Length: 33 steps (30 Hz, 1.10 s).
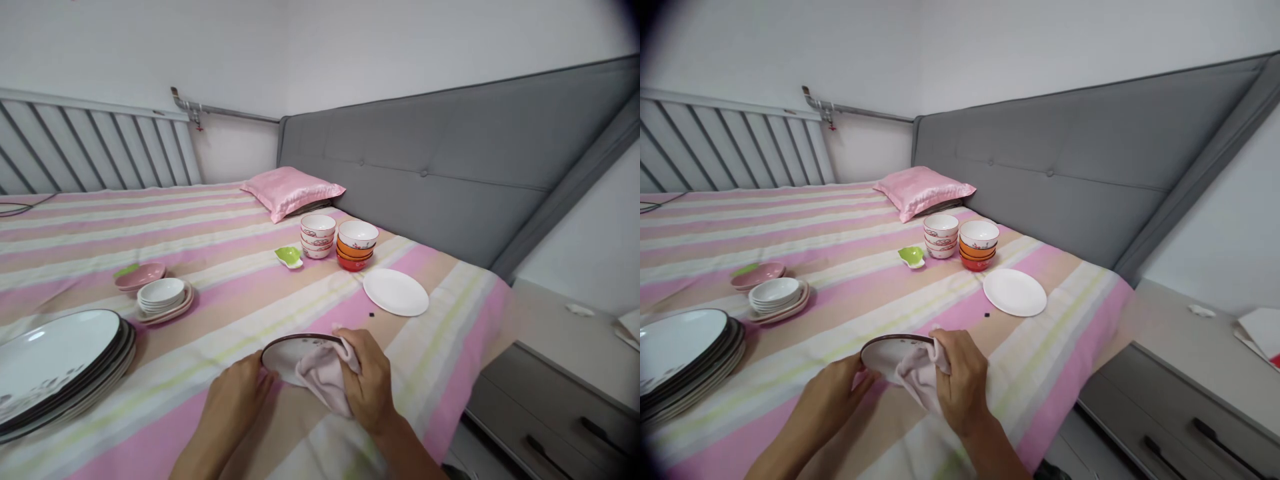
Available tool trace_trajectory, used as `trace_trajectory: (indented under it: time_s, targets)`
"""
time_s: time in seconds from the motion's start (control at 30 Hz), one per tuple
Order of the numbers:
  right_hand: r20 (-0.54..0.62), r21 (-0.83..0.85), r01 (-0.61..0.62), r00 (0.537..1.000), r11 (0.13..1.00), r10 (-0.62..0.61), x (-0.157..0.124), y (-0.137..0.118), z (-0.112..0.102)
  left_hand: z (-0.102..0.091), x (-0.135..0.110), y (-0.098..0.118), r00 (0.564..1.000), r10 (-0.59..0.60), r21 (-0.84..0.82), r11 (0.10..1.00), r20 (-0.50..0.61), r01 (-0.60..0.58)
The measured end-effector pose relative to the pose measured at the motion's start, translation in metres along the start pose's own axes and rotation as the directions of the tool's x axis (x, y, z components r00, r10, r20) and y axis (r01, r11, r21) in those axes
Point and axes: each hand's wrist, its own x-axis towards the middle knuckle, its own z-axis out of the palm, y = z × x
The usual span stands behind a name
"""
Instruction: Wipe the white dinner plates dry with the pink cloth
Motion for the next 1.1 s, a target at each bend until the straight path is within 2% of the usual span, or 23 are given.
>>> trace_trajectory:
  time_s: [0.13, 0.27, 0.33, 0.4, 0.47, 0.6, 0.8, 1.0, 1.1]
  targets:
    - [0.024, -0.005, 0.005, 1.0, 1.0, -0.005, 0.001, -0.003, 0.004, -0.002, -0.002, -0.006, 0.987, 0.058, -0.11, 0.991, -0.152, -0.075]
    - [0.052, 0.024, -0.063, 0.997, 0.998, 0.062, -0.003, -0.003, 0.007, -0.004, -0.003, -0.011, 0.911, 0.165, -0.196, 0.947, -0.378, -0.253]
    - [0.062, 0.034, -0.095, 0.994, 0.995, 0.093, -0.004, -0.003, 0.007, -0.004, -0.003, -0.011, 0.89, 0.175, -0.207, 0.937, -0.422, -0.283]
    - [0.075, 0.046, -0.127, 0.99, 0.991, 0.124, -0.005, -0.002, 0.008, -0.005, -0.003, -0.011, 0.906, 0.151, -0.208, 0.946, -0.396, -0.249]
    - [0.084, 0.072, -0.182, 0.981, 0.981, 0.176, -0.006, -0.002, 0.01, -0.008, -0.002, -0.012, 0.941, 0.113, -0.19, 0.965, -0.32, -0.181]
    - [0.123, 0.122, -0.336, 0.939, 0.934, 0.321, -0.01, -0.001, 0.016, -0.016, -0.002, -0.016, 0.98, 0.018, -0.137, 0.99, -0.196, -0.046]
    - [0.271, 0.069, -0.472, 0.857, 0.879, 0.439, -0.016, 0.006, 0.024, -0.023, -0.002, -0.023, 0.987, -0.114, -0.056, 0.993, -0.111, 0.108]
    - [0.26, -0.082, -0.453, 0.85, 0.888, 0.458, -0.021, 0.011, 0.028, -0.023, -0.001, -0.029, 0.984, -0.144, 0.003, 0.989, -0.101, 0.145]
    - [0.297, -0.102, -0.475, 0.824, 0.874, 0.482, -0.019, 0.009, 0.027, -0.022, -0.001, -0.029, 0.983, -0.14, 0.0, 0.99, -0.118, 0.14]
